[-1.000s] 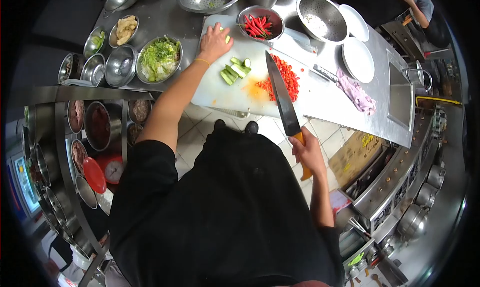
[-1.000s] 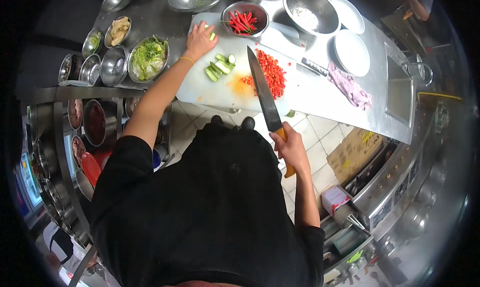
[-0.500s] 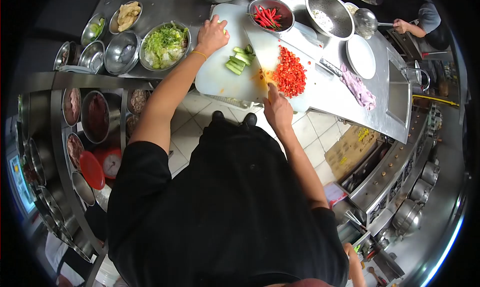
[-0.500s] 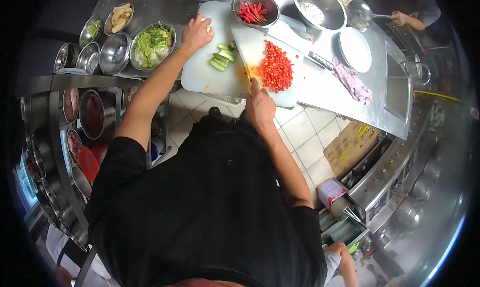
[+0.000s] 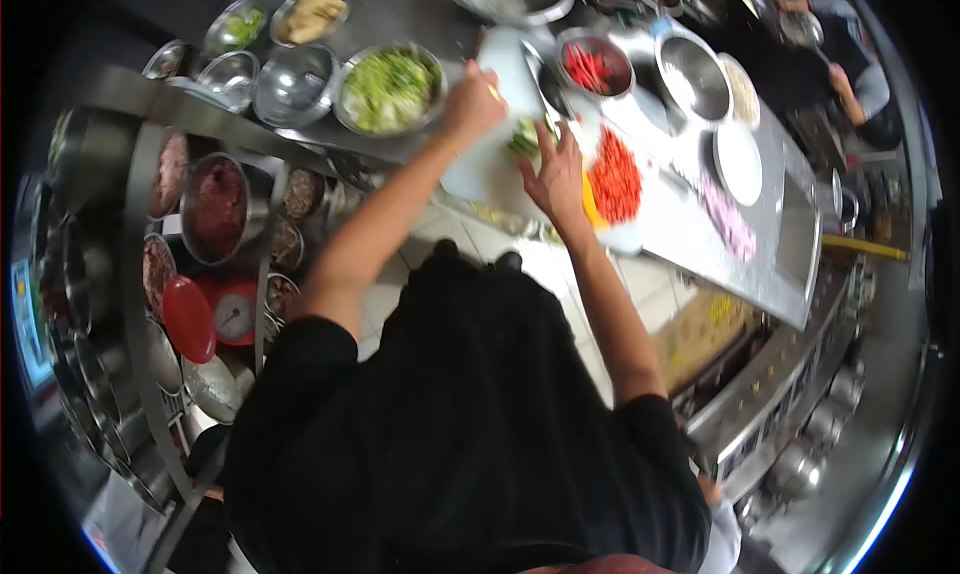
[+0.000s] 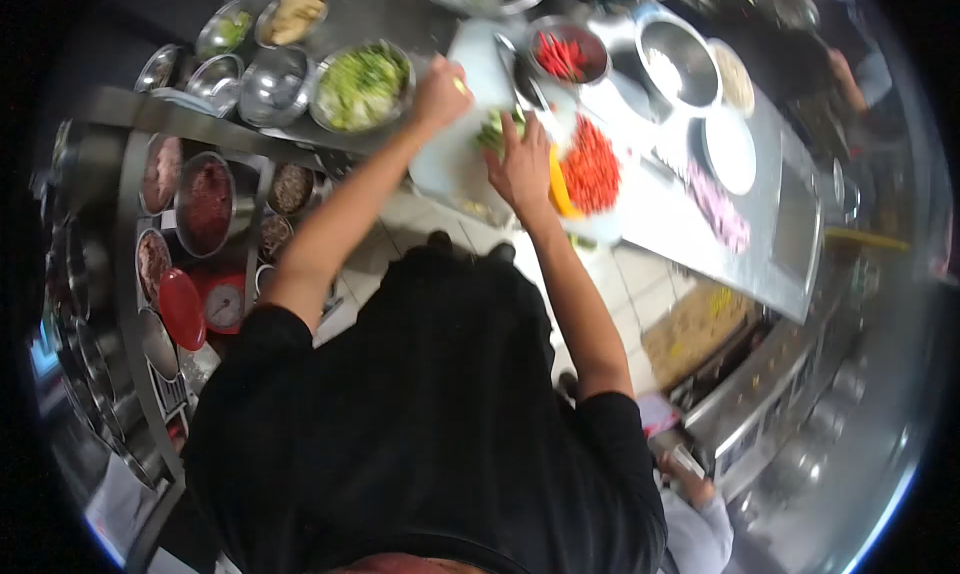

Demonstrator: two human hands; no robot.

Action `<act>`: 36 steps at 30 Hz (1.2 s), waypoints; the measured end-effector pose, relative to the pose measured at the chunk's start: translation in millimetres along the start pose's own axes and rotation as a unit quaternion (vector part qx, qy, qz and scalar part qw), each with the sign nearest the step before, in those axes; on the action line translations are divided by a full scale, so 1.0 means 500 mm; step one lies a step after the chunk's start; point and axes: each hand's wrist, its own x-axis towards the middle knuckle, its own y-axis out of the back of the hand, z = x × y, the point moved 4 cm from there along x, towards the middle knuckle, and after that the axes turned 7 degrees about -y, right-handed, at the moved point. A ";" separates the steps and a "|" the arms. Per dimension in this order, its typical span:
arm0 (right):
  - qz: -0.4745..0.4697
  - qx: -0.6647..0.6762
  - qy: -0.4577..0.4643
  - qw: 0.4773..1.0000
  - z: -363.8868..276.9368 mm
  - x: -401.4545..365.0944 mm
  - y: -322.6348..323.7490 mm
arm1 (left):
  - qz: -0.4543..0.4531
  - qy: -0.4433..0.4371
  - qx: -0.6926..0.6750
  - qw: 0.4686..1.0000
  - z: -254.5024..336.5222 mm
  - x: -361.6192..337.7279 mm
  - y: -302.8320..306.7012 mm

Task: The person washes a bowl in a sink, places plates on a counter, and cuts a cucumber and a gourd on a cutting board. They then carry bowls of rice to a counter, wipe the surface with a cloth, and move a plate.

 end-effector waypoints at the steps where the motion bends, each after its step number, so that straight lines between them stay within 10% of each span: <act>1: -0.017 -0.010 0.008 1.000 -0.004 0.012 -0.016 | 0.035 0.015 -0.054 0.998 0.016 -0.021 0.019; 5: -0.070 -0.054 0.065 0.994 -0.011 0.047 -0.065 | 0.001 0.119 -0.294 0.948 0.028 -0.155 0.083; 8: -0.105 -0.045 0.128 0.985 -0.013 0.056 -0.098 | -0.016 0.313 -0.554 0.772 0.022 -0.292 0.116; 11: -0.111 -0.078 0.177 0.975 -0.024 0.044 -0.096 | 0.046 0.368 -0.592 0.715 0.012 -0.407 0.157; 27: -0.142 0.059 0.266 0.952 0.062 -0.005 -0.060 | 0.091 0.364 -0.641 0.670 0.173 -0.484 0.122; 36: -0.050 0.213 0.057 0.974 0.096 0.036 -0.108 | 0.002 0.428 -0.624 0.654 0.189 -0.410 0.120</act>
